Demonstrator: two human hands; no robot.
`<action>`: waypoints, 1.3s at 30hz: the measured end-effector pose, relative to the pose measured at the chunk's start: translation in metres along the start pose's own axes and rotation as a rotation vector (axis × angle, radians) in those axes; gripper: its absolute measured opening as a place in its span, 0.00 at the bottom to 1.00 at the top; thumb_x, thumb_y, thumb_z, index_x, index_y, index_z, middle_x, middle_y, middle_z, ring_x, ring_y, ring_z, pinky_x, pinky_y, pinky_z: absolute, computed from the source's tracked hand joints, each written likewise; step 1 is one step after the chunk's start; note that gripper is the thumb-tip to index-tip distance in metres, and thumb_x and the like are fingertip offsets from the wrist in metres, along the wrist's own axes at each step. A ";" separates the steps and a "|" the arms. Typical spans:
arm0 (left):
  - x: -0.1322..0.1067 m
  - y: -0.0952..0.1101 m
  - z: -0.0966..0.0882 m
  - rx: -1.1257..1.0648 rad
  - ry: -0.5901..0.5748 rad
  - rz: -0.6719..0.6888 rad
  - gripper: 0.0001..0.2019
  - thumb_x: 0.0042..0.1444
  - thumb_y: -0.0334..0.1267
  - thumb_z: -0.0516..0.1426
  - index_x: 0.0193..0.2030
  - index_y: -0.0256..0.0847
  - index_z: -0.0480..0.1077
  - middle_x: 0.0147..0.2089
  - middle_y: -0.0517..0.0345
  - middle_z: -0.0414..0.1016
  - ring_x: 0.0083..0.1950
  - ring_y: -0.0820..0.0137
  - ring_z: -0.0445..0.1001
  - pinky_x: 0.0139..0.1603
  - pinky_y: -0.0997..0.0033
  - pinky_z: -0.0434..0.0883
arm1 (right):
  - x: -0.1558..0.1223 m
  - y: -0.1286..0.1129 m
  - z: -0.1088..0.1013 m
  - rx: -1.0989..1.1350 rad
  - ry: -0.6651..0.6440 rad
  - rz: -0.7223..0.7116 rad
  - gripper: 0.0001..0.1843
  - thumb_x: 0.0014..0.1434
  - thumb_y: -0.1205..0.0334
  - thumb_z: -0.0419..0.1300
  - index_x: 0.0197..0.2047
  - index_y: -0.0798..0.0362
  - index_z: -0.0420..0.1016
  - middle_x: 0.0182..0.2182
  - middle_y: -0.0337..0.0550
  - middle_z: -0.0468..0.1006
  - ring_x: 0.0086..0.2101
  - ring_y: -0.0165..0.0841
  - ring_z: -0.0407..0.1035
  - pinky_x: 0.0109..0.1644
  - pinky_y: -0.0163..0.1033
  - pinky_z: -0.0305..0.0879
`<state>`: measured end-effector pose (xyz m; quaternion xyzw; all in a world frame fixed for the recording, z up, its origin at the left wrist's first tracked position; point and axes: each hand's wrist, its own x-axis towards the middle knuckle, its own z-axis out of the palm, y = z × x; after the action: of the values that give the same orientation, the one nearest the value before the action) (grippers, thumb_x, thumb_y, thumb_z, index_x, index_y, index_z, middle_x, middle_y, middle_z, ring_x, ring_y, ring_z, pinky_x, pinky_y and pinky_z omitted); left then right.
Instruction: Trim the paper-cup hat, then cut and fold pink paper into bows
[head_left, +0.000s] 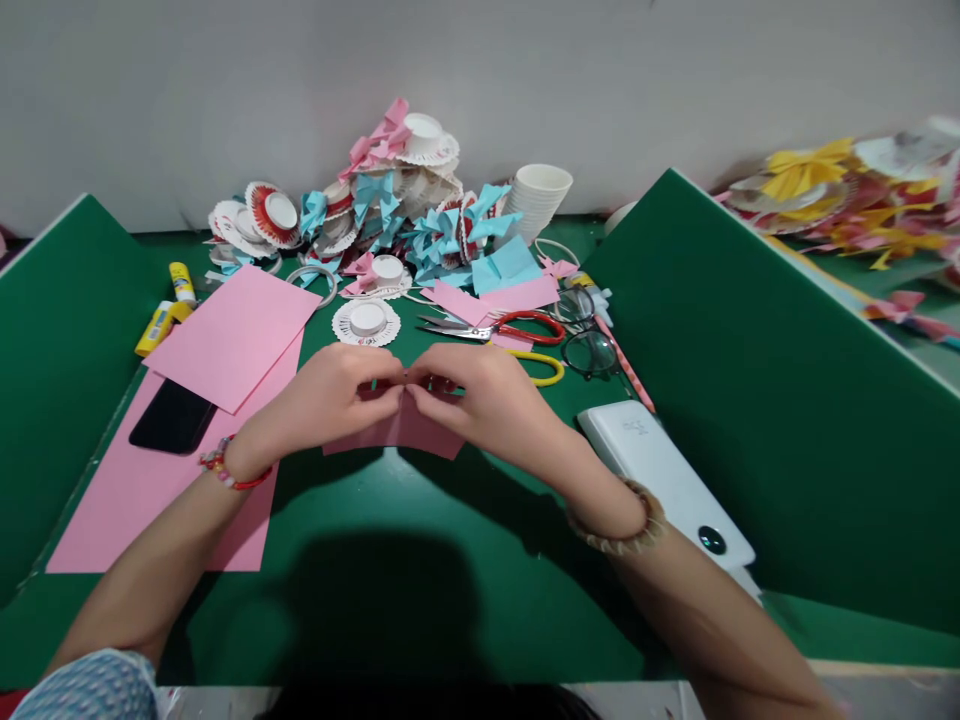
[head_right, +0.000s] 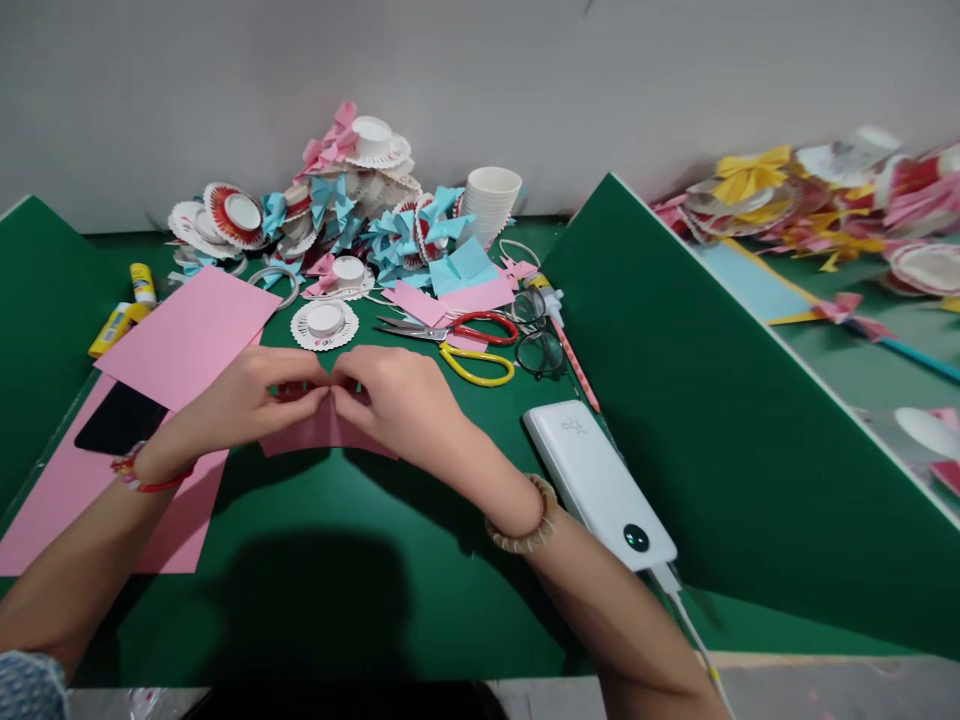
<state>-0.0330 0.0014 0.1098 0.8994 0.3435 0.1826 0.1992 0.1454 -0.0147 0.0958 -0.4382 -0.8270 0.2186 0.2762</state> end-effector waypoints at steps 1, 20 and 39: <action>0.001 0.002 0.002 0.002 0.026 -0.001 0.09 0.53 0.33 0.50 0.24 0.36 0.68 0.23 0.61 0.69 0.26 0.76 0.64 0.28 0.76 0.59 | 0.000 -0.001 0.002 0.000 0.012 -0.003 0.05 0.53 0.68 0.55 0.29 0.56 0.72 0.26 0.41 0.74 0.27 0.28 0.64 0.30 0.32 0.54; -0.017 -0.008 -0.007 0.123 0.031 0.043 0.11 0.60 0.36 0.48 0.33 0.38 0.71 0.33 0.56 0.76 0.35 0.71 0.72 0.37 0.72 0.64 | -0.001 -0.003 -0.001 0.056 0.008 -0.002 0.05 0.48 0.72 0.55 0.26 0.56 0.71 0.24 0.39 0.72 0.26 0.27 0.62 0.31 0.32 0.55; -0.037 -0.083 0.007 0.272 -0.091 -0.083 0.12 0.59 0.35 0.49 0.31 0.36 0.72 0.31 0.54 0.75 0.31 0.72 0.70 0.35 0.72 0.64 | -0.016 0.065 0.036 -0.348 0.051 0.144 0.09 0.56 0.67 0.57 0.41 0.57 0.74 0.38 0.53 0.76 0.39 0.41 0.68 0.40 0.43 0.62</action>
<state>-0.1009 0.0307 0.0565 0.9105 0.3927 0.0849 0.0981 0.1690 0.0017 0.0254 -0.5429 -0.8114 0.0804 0.2010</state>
